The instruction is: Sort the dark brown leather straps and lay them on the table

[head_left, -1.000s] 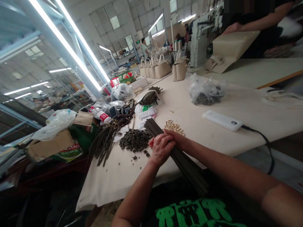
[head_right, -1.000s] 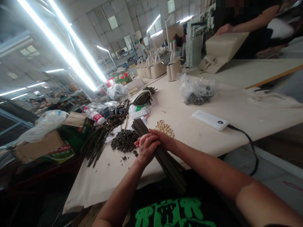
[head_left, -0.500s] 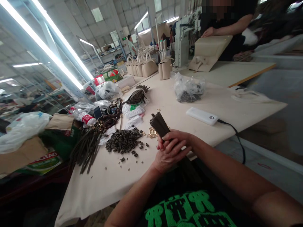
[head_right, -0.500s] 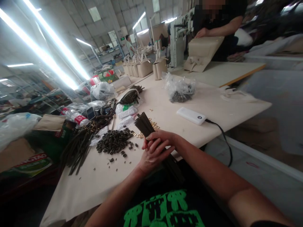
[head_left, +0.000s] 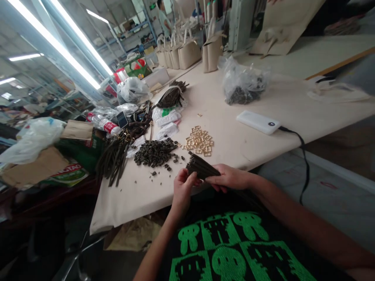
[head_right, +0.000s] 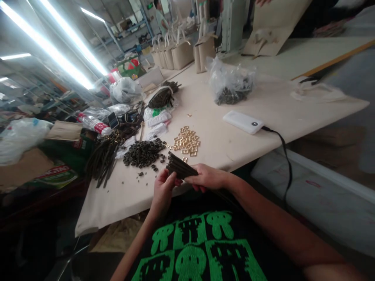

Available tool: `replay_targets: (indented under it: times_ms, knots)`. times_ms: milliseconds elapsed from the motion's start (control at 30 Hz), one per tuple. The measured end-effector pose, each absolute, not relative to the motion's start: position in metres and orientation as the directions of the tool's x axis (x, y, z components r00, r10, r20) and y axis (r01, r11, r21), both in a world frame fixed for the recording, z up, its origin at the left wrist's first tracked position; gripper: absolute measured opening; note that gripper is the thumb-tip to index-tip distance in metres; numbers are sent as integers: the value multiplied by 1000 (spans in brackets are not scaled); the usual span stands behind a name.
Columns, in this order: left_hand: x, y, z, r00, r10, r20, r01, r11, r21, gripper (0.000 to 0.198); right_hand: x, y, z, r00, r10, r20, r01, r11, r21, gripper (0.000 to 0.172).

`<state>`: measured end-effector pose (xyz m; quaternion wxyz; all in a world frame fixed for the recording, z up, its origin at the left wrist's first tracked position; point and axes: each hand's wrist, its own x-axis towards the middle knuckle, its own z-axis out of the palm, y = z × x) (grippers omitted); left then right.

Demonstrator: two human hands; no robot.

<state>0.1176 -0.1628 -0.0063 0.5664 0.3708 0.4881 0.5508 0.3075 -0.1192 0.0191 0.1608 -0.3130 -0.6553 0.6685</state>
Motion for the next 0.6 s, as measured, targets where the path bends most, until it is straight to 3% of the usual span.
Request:
replay_targets:
  times_ms: [133, 333, 600]
  knots:
    - [114, -183, -15, -44, 968, -248, -280, 226, 933, 26, 309, -139, -4, -734, 635, -242, 106, -245, -964, 38]
    - [114, -197, -26, 1, 938, -347, -339, 327, 882, 27, 309, -152, -23, -567, 749, -343, -26, -433, -901, 35]
    - [116, -192, -30, -60, 948, -313, -353, 273, 895, 26, 311, -152, -32, -635, 684, -360, -50, -501, -864, 26]
